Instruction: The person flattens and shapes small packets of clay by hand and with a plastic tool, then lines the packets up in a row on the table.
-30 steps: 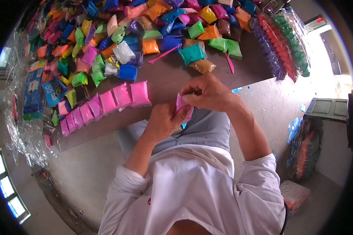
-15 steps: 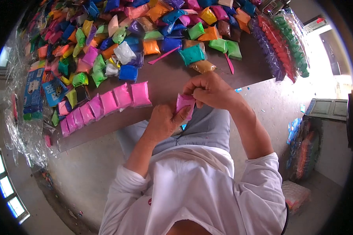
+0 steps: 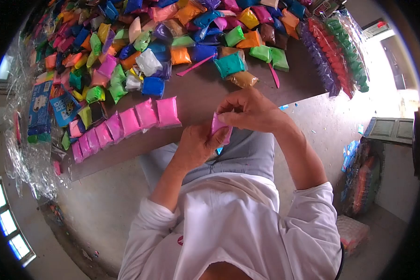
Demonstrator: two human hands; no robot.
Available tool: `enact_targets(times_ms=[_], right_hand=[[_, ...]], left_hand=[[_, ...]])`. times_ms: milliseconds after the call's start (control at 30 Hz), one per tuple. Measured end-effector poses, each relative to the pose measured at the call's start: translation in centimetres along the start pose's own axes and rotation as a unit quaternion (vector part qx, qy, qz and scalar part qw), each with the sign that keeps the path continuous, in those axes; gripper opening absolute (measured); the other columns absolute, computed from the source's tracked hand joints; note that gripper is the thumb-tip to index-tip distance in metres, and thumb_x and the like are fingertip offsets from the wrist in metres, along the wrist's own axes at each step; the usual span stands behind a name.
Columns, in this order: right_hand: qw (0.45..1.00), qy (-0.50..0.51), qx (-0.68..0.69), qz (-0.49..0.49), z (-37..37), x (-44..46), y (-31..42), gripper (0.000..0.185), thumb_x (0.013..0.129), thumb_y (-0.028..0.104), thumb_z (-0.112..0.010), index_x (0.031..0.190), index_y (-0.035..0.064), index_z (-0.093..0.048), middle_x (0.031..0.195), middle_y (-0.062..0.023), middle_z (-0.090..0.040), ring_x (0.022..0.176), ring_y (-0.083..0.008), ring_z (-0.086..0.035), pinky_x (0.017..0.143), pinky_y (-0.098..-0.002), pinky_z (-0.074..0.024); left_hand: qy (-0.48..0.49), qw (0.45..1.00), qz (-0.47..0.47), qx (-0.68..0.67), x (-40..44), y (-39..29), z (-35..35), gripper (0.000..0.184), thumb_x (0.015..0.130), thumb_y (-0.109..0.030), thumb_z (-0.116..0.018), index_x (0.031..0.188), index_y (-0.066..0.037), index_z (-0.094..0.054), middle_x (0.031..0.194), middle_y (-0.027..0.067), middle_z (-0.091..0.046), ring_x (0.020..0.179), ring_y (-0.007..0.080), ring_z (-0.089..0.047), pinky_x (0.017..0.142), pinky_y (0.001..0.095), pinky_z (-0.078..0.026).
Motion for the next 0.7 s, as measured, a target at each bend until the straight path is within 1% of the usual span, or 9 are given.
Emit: enact_targets(times_ms=[67, 100, 167, 233, 300, 367, 500, 567, 700], right_hand=[[0.988, 0.010, -0.138, 0.067, 0.2, 0.3, 0.2, 0.021, 0.077, 0.008, -0.056, 0.093, -0.0032, -0.062, 0.078, -0.0025, -0.062, 0.065, -0.0062, -0.056, 0.057, -0.0207, -0.0462], [0.988, 0.009, -0.139, 0.068, 0.4, 0.5, 0.0, 0.021, 0.077, 0.008, -0.056, 0.093, -0.0032, -0.062, 0.078, -0.0025, -0.062, 0.065, -0.0062, -0.056, 0.057, -0.0207, -0.0462], [0.999, 0.041, 0.006, -0.007, 0.6, 0.7, -0.9, 0.022, 0.078, 0.009, -0.056, 0.096, -0.0038, -0.061, 0.080, -0.0030, -0.063, 0.067, -0.0078, -0.056, 0.059, -0.0225, -0.0466], [0.999, 0.040, 0.011, -0.008, 0.6, 0.4, -0.3, 0.023, 0.077, 0.007, -0.055, 0.096, -0.0042, -0.061, 0.081, -0.0033, -0.063, 0.067, -0.0086, -0.057, 0.060, -0.0230, -0.0471], [0.999, 0.041, 0.017, -0.009, 0.3, 0.3, -0.3, 0.023, 0.077, 0.006, -0.053, 0.096, -0.0046, -0.061, 0.081, -0.0036, -0.063, 0.068, -0.0094, -0.058, 0.062, -0.0234, -0.0476], [0.991, 0.017, -0.066, 0.111, 0.0, 0.4, -0.4, 0.024, 0.076, 0.003, -0.050, 0.096, -0.0047, -0.061, 0.081, -0.0041, -0.063, 0.071, -0.0093, -0.058, 0.065, -0.0245, -0.0483], [0.988, 0.020, -0.133, 0.075, 0.3, 0.6, 0.1, 0.020, 0.079, 0.006, -0.055, 0.096, -0.0039, -0.061, 0.082, -0.0039, -0.063, 0.075, -0.0083, -0.058, 0.068, -0.0245, -0.0482], [0.999, 0.034, 0.008, -0.025, 0.8, 0.6, -0.6, 0.020, 0.080, 0.008, -0.057, 0.095, -0.0027, -0.062, 0.083, -0.0033, -0.063, 0.076, -0.0085, -0.057, 0.069, -0.0247, -0.0469], [0.996, 0.000, -0.067, 0.057, 0.7, 0.0, 0.5, 0.020, 0.077, 0.004, -0.054, 0.094, -0.0024, -0.062, 0.083, -0.0033, -0.063, 0.075, -0.0085, -0.057, 0.069, -0.0235, -0.0462]], left_hand=[[0.011, 1.000, 0.012, 0.004, -0.1, 0.3, -0.1, 0.043, 0.089, -0.043, -0.050, 0.083, -0.002, -0.059, 0.068, 0.0151, -0.060, 0.066, 0.0355, -0.059, 0.059, 0.0404, -0.045], [0.021, 0.999, 0.024, 0.009, -0.1, 0.4, 0.0, 0.042, 0.089, -0.043, -0.050, 0.083, -0.002, -0.059, 0.067, 0.0149, -0.059, 0.065, 0.0354, -0.059, 0.059, 0.0400, -0.045], [0.026, 0.999, 0.034, -0.002, -0.1, 0.3, 0.3, 0.041, 0.089, -0.042, -0.051, 0.083, -0.002, -0.059, 0.067, 0.0149, -0.060, 0.064, 0.0348, -0.059, 0.058, 0.0392, -0.045], [0.032, 0.998, 0.044, -0.014, -0.2, 0.0, 0.4, 0.041, 0.089, -0.041, -0.052, 0.082, -0.002, -0.059, 0.068, 0.0150, -0.060, 0.064, 0.0342, -0.059, 0.058, 0.0384, -0.045], [0.020, 0.992, 0.075, -0.099, -0.5, 0.0, 0.4, 0.039, 0.089, -0.040, -0.052, 0.082, -0.002, -0.061, 0.069, 0.0159, -0.060, 0.063, 0.0326, -0.059, 0.057, 0.0368, -0.045], [0.026, 0.994, 0.069, -0.078, -0.4, 0.2, 0.3, 0.039, 0.089, -0.040, -0.052, 0.082, -0.002, -0.061, 0.069, 0.0156, -0.061, 0.062, 0.0306, -0.060, 0.057, 0.0360, -0.045], [0.043, 0.997, 0.051, -0.028, -0.1, 0.4, 0.5, 0.041, 0.090, -0.040, -0.051, 0.083, -0.001, -0.061, 0.068, 0.0135, -0.061, 0.062, 0.0257, -0.061, 0.058, 0.0347, -0.045], [0.036, 0.996, 0.057, -0.052, -0.2, 0.3, 0.7, 0.041, 0.090, -0.040, -0.052, 0.084, -0.001, -0.062, 0.067, 0.0132, -0.060, 0.062, 0.0244, -0.060, 0.058, 0.0346, -0.045], [-0.004, 0.988, 0.061, -0.143, -0.5, 0.8, 0.1, 0.043, 0.089, -0.042, -0.052, 0.085, 0.000, -0.062, 0.065, 0.0135, -0.059, 0.062, 0.0219, -0.058, 0.058, 0.0339, -0.044]])
Point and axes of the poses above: each hand's wrist, its own x-axis towards the middle knuckle, its own z-axis out of the back of the hand, y = z × x, the point moved 2 cm from there along x, towards the middle knuckle
